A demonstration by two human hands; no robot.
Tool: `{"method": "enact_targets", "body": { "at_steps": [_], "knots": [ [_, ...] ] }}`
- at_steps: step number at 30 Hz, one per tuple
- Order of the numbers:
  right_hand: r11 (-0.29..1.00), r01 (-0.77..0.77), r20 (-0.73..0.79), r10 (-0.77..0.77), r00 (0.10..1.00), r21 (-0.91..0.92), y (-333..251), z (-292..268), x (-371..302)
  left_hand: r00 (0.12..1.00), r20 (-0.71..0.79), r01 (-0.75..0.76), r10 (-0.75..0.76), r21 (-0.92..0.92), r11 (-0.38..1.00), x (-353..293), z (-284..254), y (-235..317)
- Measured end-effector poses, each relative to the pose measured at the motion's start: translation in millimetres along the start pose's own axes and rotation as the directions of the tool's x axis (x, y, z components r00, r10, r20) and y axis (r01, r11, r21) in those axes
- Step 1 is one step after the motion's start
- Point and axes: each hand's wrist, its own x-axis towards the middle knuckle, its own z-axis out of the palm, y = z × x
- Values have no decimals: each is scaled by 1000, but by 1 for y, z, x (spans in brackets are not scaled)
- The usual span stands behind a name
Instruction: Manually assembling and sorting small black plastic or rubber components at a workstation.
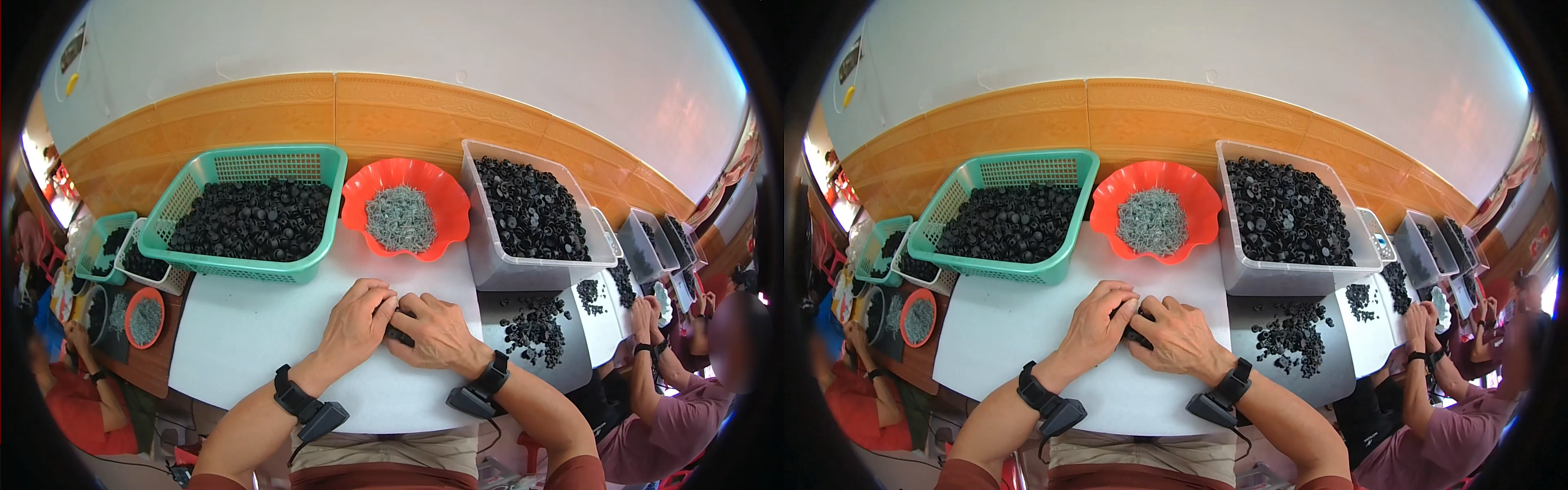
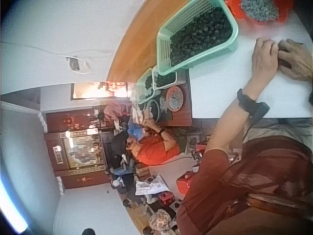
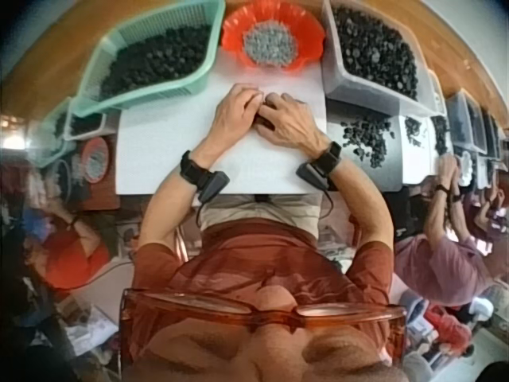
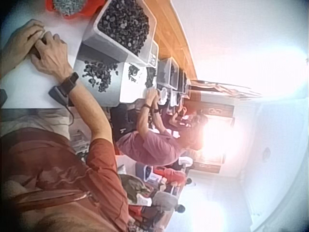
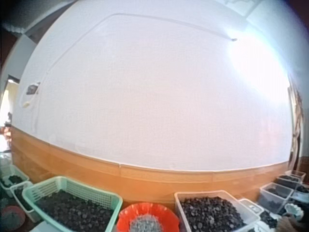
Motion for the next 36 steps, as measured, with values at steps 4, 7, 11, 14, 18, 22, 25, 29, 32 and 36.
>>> {"method": "enact_targets", "body": {
  "at_steps": [4, 7, 11, 14, 18, 22, 25, 29, 32, 36],
  "knots": [
    [999, -17, -1, 17, 1000, 27, 1, 3, -2, 1000, 18, 22, -22, -4, 1000, 0, -1, 1],
    [999, -19, -36, 20, 999, 45, 0, 4, -2, 1000, 14, 16, -16, -11, 1000, 0, 0, -1],
    [999, -30, -49, 32, 998, 42, 2, 7, -4, 1000, 11, 1, -1, -6, 1000, 0, 0, -2],
    [999, -34, -52, 35, 998, 21, 2, 9, -4, 1000, 11, 6, -6, -5, 1000, 1, -2, 0],
    [997, -45, -23, 47, 999, 62, 3, 9, -3, 999, 22, 33, -33, -13, 999, 1, -1, 0],
    [995, -36, -47, 40, 998, 89, 3, 8, -3, 1000, -9, 2, -2, -8, 1000, 0, 1, -3],
    [994, -25, -86, 34, 996, 102, 7, 11, -5, 1000, 1, 16, -16, -22, 1000, 1, 0, 1],
    [989, -35, -145, 56, 988, 141, 10, 10, -5, 1000, -4, 7, -7, -23, 1000, 0, 0, -2],
    [984, -53, -152, 79, 985, 169, 10, 10, -3, 1000, -18, -2, 2, -18, 1000, 0, 2, -4],
    [981, -57, -177, 91, 980, 187, 10, 6, 1, 1000, -22, -5, 5, -14, 1000, 2, 2, -3]
  ]
}}
